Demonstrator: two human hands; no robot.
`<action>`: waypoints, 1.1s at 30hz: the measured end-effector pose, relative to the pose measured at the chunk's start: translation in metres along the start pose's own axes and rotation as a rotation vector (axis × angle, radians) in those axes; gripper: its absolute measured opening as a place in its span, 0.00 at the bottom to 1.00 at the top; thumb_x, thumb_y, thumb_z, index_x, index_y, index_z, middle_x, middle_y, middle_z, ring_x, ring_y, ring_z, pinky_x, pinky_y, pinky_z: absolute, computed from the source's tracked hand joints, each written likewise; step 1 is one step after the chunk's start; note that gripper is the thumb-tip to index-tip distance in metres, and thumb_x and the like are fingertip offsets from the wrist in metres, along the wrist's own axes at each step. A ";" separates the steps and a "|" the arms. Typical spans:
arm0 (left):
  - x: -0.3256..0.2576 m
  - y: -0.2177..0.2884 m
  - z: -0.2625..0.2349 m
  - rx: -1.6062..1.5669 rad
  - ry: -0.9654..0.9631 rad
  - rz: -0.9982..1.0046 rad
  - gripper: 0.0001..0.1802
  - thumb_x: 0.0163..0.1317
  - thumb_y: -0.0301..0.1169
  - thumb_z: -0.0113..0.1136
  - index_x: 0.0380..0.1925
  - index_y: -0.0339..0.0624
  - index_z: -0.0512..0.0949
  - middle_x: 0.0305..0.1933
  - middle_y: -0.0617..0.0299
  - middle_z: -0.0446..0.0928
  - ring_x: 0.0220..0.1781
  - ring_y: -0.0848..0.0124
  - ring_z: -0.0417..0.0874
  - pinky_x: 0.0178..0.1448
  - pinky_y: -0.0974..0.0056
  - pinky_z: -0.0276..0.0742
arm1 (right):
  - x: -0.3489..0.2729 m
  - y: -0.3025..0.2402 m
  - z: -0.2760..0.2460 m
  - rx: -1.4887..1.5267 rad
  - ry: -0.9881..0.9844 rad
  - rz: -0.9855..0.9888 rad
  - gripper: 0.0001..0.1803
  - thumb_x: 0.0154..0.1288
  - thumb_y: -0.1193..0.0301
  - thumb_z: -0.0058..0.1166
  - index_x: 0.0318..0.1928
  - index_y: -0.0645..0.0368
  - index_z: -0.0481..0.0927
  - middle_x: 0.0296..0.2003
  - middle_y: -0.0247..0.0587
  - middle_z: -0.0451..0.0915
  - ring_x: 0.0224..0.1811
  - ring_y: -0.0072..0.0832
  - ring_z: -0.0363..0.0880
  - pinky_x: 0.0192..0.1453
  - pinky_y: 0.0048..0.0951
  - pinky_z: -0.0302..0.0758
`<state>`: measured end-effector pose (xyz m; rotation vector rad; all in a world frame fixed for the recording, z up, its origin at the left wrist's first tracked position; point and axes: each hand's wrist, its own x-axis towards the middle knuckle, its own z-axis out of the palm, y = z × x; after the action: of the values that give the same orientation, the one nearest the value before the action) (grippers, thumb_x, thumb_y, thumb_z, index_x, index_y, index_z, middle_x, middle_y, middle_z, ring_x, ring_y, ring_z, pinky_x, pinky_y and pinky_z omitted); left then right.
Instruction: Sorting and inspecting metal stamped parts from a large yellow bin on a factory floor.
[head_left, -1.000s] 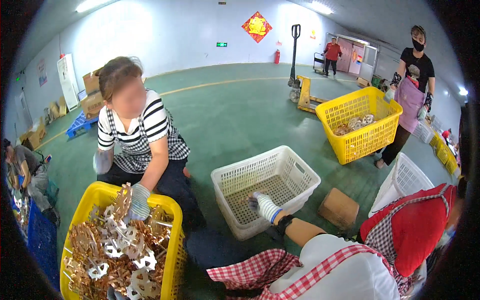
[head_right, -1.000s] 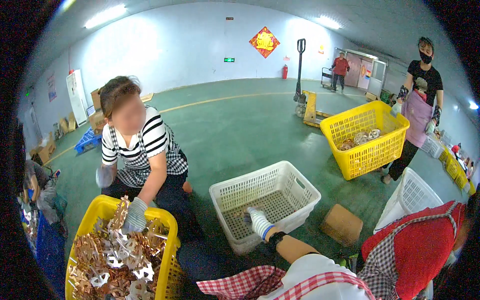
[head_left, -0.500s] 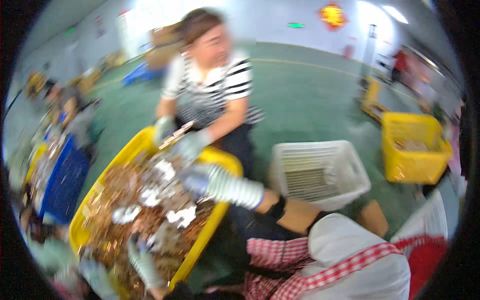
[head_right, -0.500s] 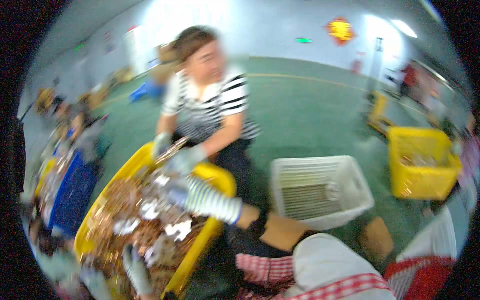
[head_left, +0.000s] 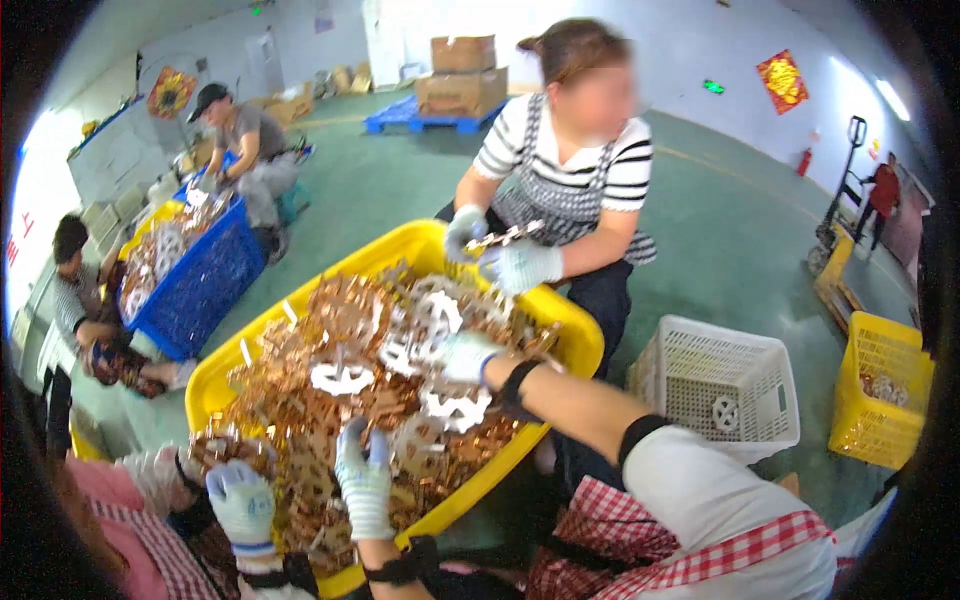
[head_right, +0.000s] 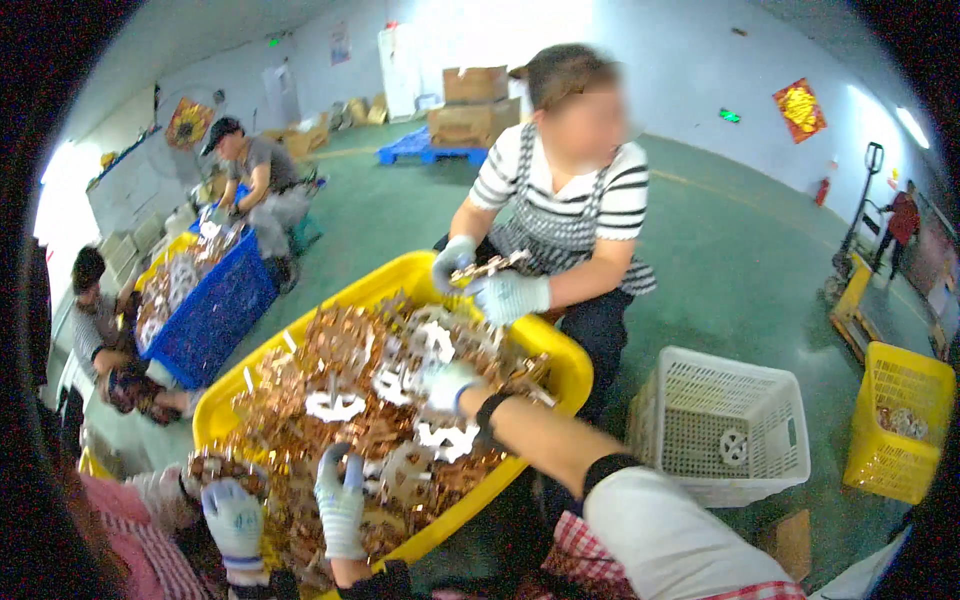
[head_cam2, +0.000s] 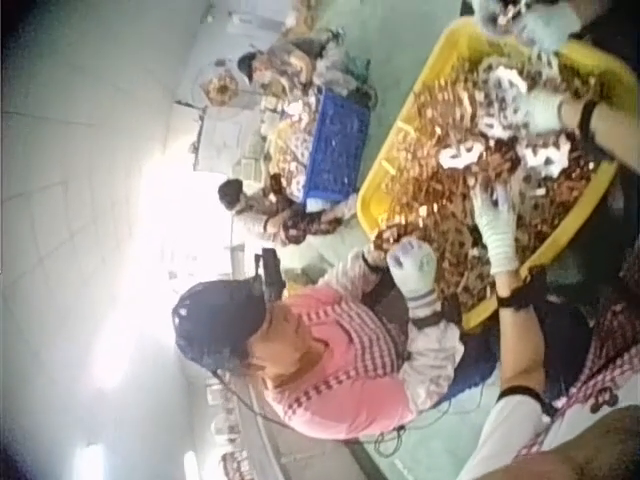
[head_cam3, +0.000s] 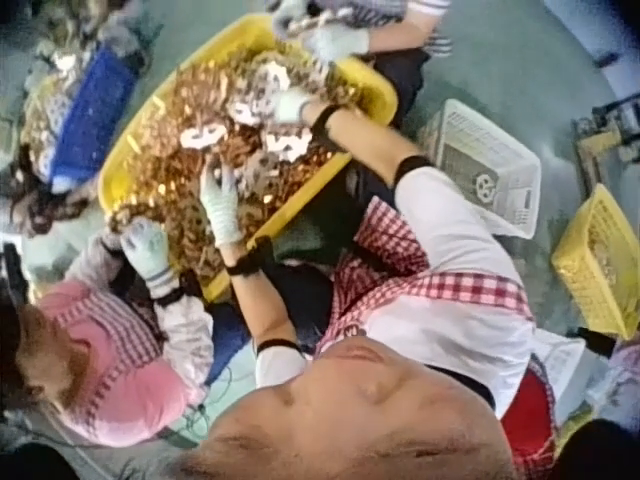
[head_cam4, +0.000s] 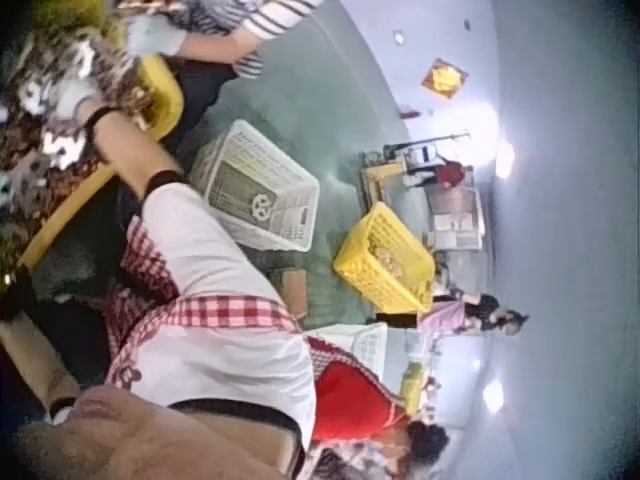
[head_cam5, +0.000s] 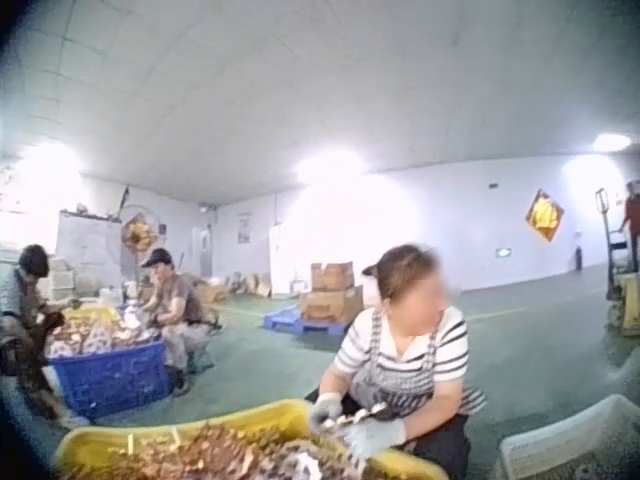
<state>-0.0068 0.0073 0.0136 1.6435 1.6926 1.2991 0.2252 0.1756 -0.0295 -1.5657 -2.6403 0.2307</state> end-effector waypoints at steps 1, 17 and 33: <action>-0.002 -0.003 -0.001 -0.029 -0.001 -0.068 0.17 0.61 0.30 0.55 0.48 0.31 0.74 0.48 0.48 0.77 0.49 0.57 0.77 0.55 0.58 0.72 | 0.004 -0.010 0.012 -0.063 0.042 0.041 0.17 0.54 0.68 0.51 0.44 0.61 0.80 0.40 0.51 0.81 0.39 0.42 0.82 0.43 0.40 0.78; 0.001 -0.004 0.017 -0.008 0.048 -0.017 0.23 0.60 0.36 0.57 0.51 0.31 0.71 0.51 0.44 0.74 0.51 0.54 0.76 0.56 0.57 0.72 | -0.033 -0.021 -0.066 0.438 0.493 -0.007 0.20 0.56 0.66 0.56 0.49 0.59 0.78 0.46 0.53 0.78 0.48 0.46 0.77 0.54 0.41 0.73; -0.006 0.003 0.021 -0.161 -0.036 -0.025 0.21 0.55 0.29 0.64 0.47 0.33 0.73 0.48 0.52 0.75 0.46 0.64 0.78 0.51 0.63 0.74 | -0.065 -0.066 -0.004 1.199 0.477 0.096 0.15 0.58 0.67 0.60 0.38 0.70 0.82 0.49 0.42 0.76 0.45 0.26 0.76 0.50 0.26 0.73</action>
<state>0.0134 0.0076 0.0053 1.5395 1.5401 1.3479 0.1997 0.0882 -0.0132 -1.0736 -1.4838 1.0345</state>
